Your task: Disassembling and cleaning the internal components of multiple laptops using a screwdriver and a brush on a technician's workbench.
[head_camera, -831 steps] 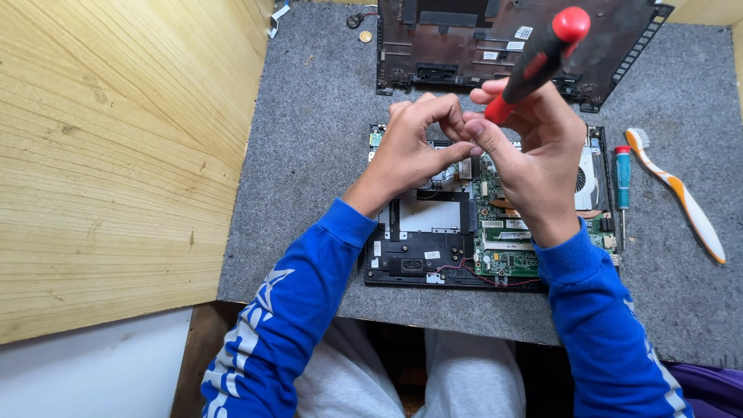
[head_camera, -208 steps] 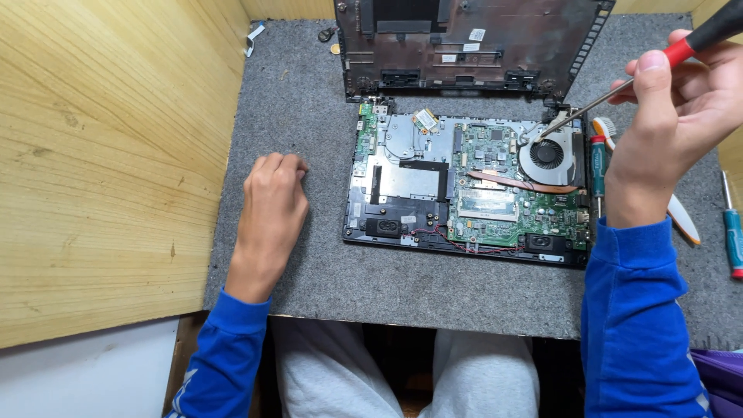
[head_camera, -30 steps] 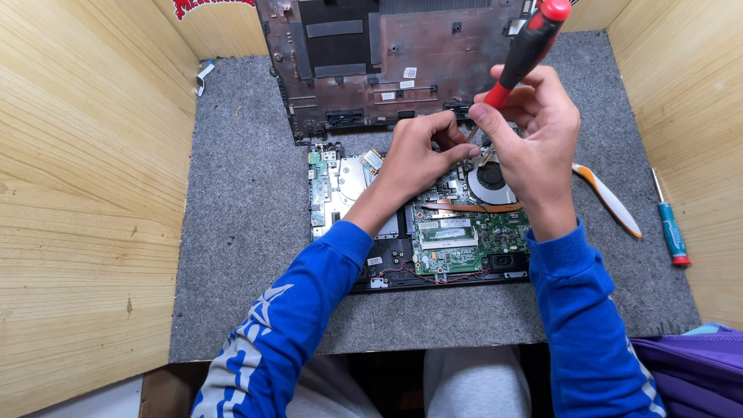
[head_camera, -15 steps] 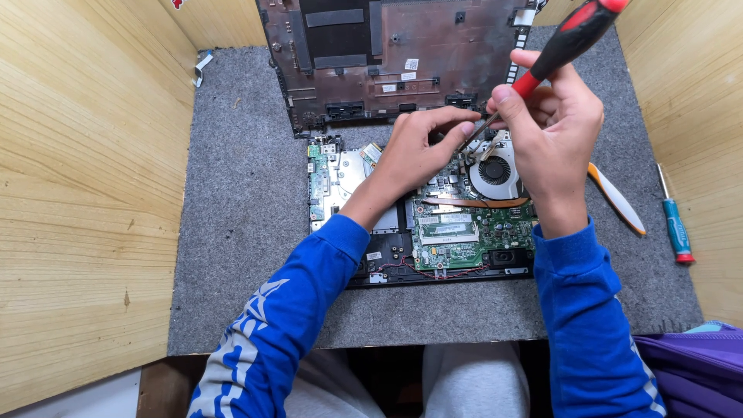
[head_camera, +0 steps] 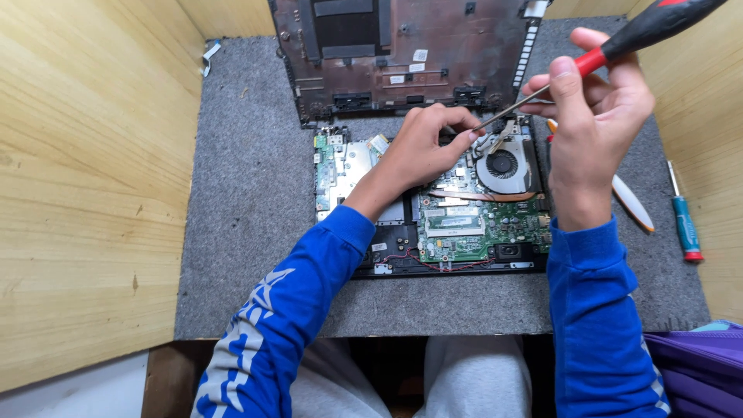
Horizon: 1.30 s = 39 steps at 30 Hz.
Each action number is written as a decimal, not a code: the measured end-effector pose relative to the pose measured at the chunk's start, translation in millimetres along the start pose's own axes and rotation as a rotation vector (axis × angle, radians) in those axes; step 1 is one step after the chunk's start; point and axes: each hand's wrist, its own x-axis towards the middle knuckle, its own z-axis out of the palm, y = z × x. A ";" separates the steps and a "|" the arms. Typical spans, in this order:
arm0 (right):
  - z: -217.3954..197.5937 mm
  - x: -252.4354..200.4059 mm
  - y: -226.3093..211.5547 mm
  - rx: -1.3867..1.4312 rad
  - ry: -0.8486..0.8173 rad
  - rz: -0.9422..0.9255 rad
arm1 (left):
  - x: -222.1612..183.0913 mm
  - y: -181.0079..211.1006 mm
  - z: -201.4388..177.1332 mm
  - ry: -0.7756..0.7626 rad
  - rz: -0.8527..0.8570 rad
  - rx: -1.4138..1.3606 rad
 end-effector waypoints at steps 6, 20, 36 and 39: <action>-3.0 1.4 6.6 0.014 -0.007 -0.005 | -3.4 7.2 -7.2 0.031 0.063 -0.191; -0.5 -0.5 2.5 0.109 0.092 0.164 | -5.6 4.5 -16.0 0.067 0.002 -0.307; -13.7 2.2 18.4 0.048 0.051 0.106 | -50.0 9.7 -63.3 0.227 0.142 0.627; -18.6 -1.8 27.5 -0.037 -0.041 -0.051 | -106.6 19.8 -86.3 0.360 -0.005 0.745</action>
